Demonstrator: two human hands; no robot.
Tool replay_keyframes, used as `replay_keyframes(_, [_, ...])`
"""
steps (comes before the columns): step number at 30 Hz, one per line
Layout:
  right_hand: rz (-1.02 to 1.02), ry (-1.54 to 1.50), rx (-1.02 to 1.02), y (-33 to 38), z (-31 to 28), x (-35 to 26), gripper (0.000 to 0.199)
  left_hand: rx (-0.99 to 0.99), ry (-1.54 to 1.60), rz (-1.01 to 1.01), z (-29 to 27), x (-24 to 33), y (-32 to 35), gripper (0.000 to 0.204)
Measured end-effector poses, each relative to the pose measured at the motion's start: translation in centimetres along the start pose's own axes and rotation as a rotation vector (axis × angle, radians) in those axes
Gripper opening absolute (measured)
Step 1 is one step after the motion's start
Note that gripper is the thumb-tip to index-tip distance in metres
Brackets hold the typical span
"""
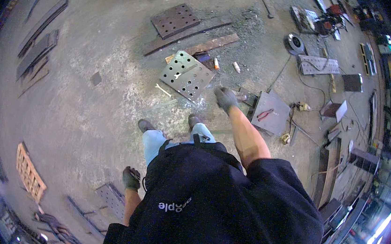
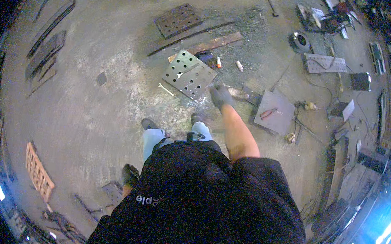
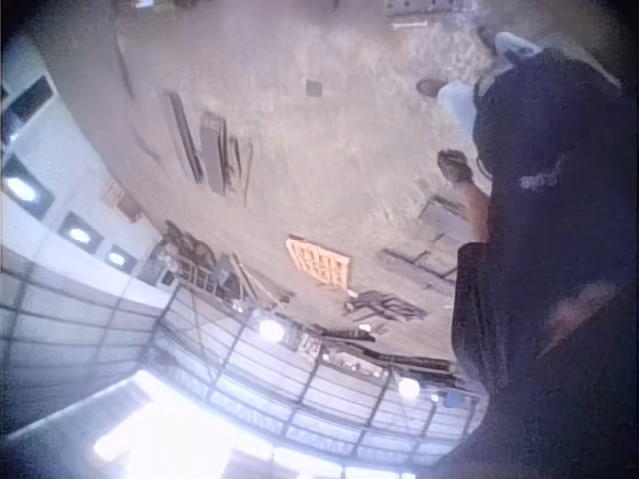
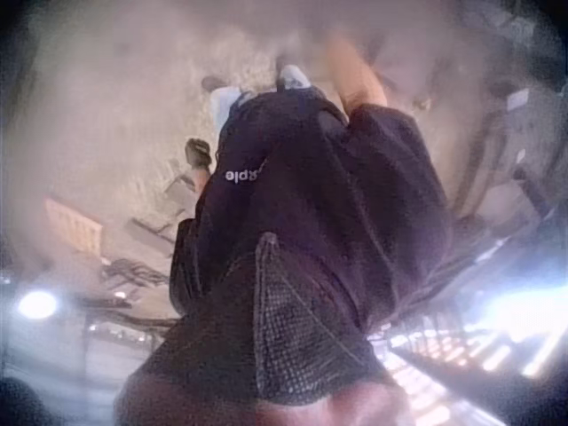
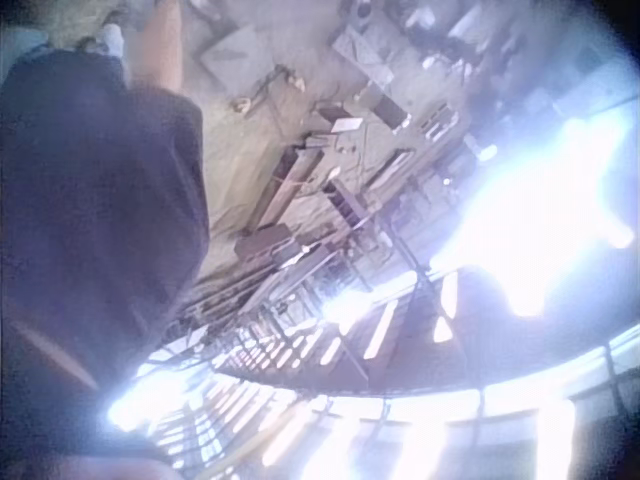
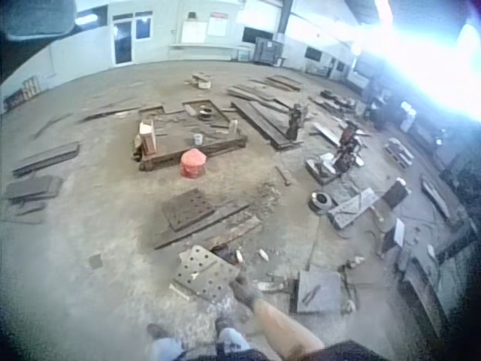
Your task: The person uses a wrench to loosen a bolt on a perforated metal plate, then picks up and moves several metal plates around the workshop floor. The person stacks the plates and briefly handles a water bottle.
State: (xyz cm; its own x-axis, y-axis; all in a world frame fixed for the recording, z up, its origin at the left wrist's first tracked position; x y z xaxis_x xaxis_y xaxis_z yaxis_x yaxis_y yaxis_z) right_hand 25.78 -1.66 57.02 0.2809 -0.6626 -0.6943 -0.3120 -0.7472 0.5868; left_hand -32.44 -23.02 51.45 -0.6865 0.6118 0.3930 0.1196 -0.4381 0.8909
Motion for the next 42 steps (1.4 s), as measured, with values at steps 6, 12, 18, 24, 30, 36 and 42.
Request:
replay_keyframes(6, [-0.227, 0.077, -0.063, -1.0, 10.0, -17.2, 0.037, -0.004, -0.056, 0.224, 6.3, 15.8, -0.3, 0.017])
replay_keyframes(12, [-0.160, 0.355, 0.007, 3.9, 17.7, -12.8, 0.042, 0.059, -0.113, 0.203, -2.4, 22.4, -2.8, 0.014])
replay_keyframes(18, [0.564, 0.298, -0.105, 14.9, 19.7, 4.5, 0.035, 0.224, 0.020, -0.106, -12.9, 21.7, -5.5, 0.016])
replay_keyframes(24, [0.693, 0.207, -0.102, 16.9, 20.7, -1.0, 0.036, 0.081, -0.102, -0.184, -13.8, 23.4, -9.8, 0.023])
replay_keyframes(30, [0.468, 0.079, -0.100, 3.8, 25.2, -9.8, 0.038, -0.101, -0.141, 0.032, 2.2, 33.9, -14.3, 0.020])
replay_keyframes(36, [0.184, 0.471, -0.193, -13.1, 31.1, -25.7, 0.050, 0.079, -0.079, 0.403, 13.6, 45.8, -14.7, 0.017])
replay_keyframes(42, [-0.255, 0.410, -0.226, -27.9, 37.0, -46.8, 0.045, 0.064, -0.122, 0.304, 14.9, 49.4, -19.7, 0.010])
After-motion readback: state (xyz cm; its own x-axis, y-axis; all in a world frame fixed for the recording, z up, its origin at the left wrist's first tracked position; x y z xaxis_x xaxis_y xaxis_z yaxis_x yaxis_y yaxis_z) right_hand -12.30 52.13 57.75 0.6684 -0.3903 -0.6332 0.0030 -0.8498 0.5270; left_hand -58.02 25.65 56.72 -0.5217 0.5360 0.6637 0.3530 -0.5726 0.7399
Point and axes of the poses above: each hand's wrist, its own y-axis away from the middle knuckle, its own z-axis out of the palm, x = y × z, the point moved 4 cm from there along -y, towards the middle knuckle, and after that the axes turned 4 degrees about -x, right-handed, at the moved point
